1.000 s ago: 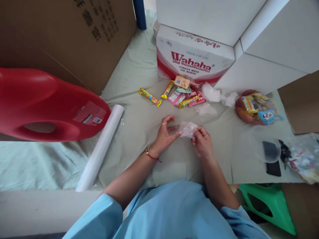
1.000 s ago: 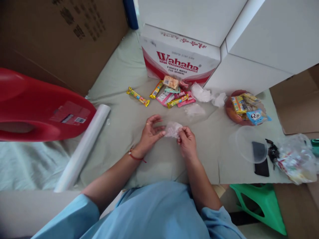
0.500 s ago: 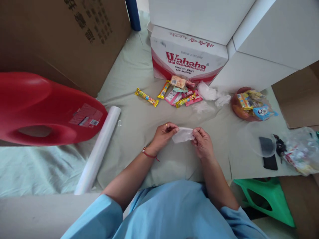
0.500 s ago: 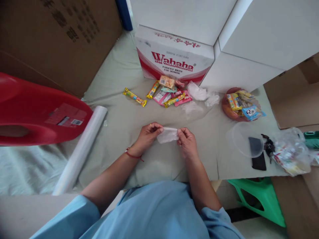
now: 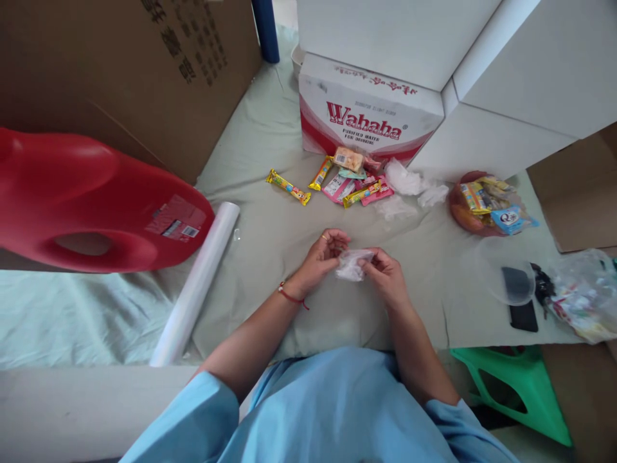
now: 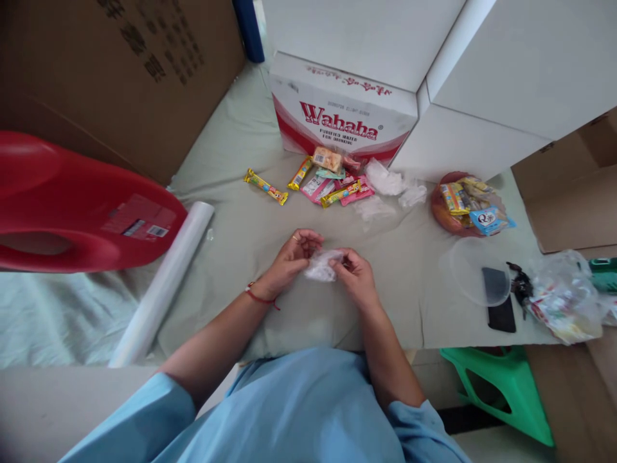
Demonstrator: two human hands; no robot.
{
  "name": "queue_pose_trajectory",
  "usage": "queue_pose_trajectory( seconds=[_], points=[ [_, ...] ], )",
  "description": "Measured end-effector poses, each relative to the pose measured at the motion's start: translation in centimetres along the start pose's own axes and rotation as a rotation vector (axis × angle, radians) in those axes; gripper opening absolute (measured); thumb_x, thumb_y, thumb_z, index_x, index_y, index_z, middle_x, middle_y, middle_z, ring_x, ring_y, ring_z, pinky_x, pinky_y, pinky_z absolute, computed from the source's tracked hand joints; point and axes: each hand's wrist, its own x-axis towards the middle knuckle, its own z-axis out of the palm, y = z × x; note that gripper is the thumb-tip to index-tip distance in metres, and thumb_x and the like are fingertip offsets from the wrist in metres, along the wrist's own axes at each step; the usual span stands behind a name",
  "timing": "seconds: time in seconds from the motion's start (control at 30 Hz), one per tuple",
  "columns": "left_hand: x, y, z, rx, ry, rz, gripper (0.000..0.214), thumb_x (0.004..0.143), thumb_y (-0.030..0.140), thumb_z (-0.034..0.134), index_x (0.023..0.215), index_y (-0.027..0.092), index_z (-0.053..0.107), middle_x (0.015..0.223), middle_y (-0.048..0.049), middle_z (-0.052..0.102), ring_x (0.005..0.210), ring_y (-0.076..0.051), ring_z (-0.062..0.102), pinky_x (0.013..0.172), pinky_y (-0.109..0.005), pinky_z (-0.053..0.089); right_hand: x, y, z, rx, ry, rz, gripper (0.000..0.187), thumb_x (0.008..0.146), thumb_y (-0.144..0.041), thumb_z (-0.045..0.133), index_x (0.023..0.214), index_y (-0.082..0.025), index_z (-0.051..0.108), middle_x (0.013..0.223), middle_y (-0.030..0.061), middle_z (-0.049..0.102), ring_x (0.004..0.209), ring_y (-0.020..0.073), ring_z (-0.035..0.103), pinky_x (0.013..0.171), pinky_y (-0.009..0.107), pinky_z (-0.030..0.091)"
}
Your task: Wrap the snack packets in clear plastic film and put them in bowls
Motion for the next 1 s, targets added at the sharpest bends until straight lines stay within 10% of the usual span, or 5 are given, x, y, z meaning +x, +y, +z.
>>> queue_pose_trajectory(
  seconds=[0.23, 0.73, 0.83, 1.0],
  points=[
    [-0.1, -0.4, 0.1, 0.264, -0.012, -0.091, 0.023, 0.083, 0.039, 0.073, 0.091, 0.018, 0.066, 0.078, 0.0005, 0.064, 0.068, -0.012, 0.055, 0.064, -0.024, 0.043, -0.2, -0.2, 0.1, -0.016, -0.061, -0.014, 0.05, 0.075, -0.055, 0.087, 0.11, -0.024, 0.069, 0.097, 0.0043, 0.071, 0.083, 0.0188, 0.065, 0.075, 0.031, 0.053],
    [0.8, -0.7, -0.1, 0.064, 0.465, 0.058, 0.045, 0.088, 0.064, 0.068, 0.085, 0.024, 0.048, 0.065, 0.0077, 0.042, 0.055, -0.01, 0.038, 0.052, -0.022, 0.033, -3.3, -1.0, -6.5, -0.353, 0.024, 0.062, 0.038, 0.085, -0.056, 0.076, 0.097, -0.021, 0.073, 0.082, 0.0021, 0.066, 0.072, 0.0164, 0.058, 0.068, 0.029, 0.047],
    [0.5, -0.6, 0.1, 0.098, 0.431, 0.06, 0.045, 0.089, 0.064, 0.069, 0.084, 0.024, 0.048, 0.064, 0.0074, 0.043, 0.055, -0.01, 0.039, 0.052, -0.023, 0.032, -2.7, -2.3, -5.5, -0.472, 0.196, -0.106, 0.038, 0.095, -0.059, 0.064, 0.103, -0.023, 0.073, 0.097, 0.0056, 0.07, 0.086, 0.0198, 0.063, 0.078, 0.033, 0.051],
    [0.1, -0.9, 0.5, 0.154, 0.352, 0.01, 0.041, 0.092, 0.062, 0.065, 0.088, 0.024, 0.05, 0.066, 0.0066, 0.044, 0.057, -0.011, 0.04, 0.055, -0.024, 0.035, -0.5, -2.3, -0.5, -0.463, -0.015, -0.279, 0.032, 0.087, -0.056, 0.076, 0.098, -0.027, 0.077, 0.104, 0.0082, 0.073, 0.102, 0.026, 0.064, 0.086, 0.037, 0.053]
  ],
)
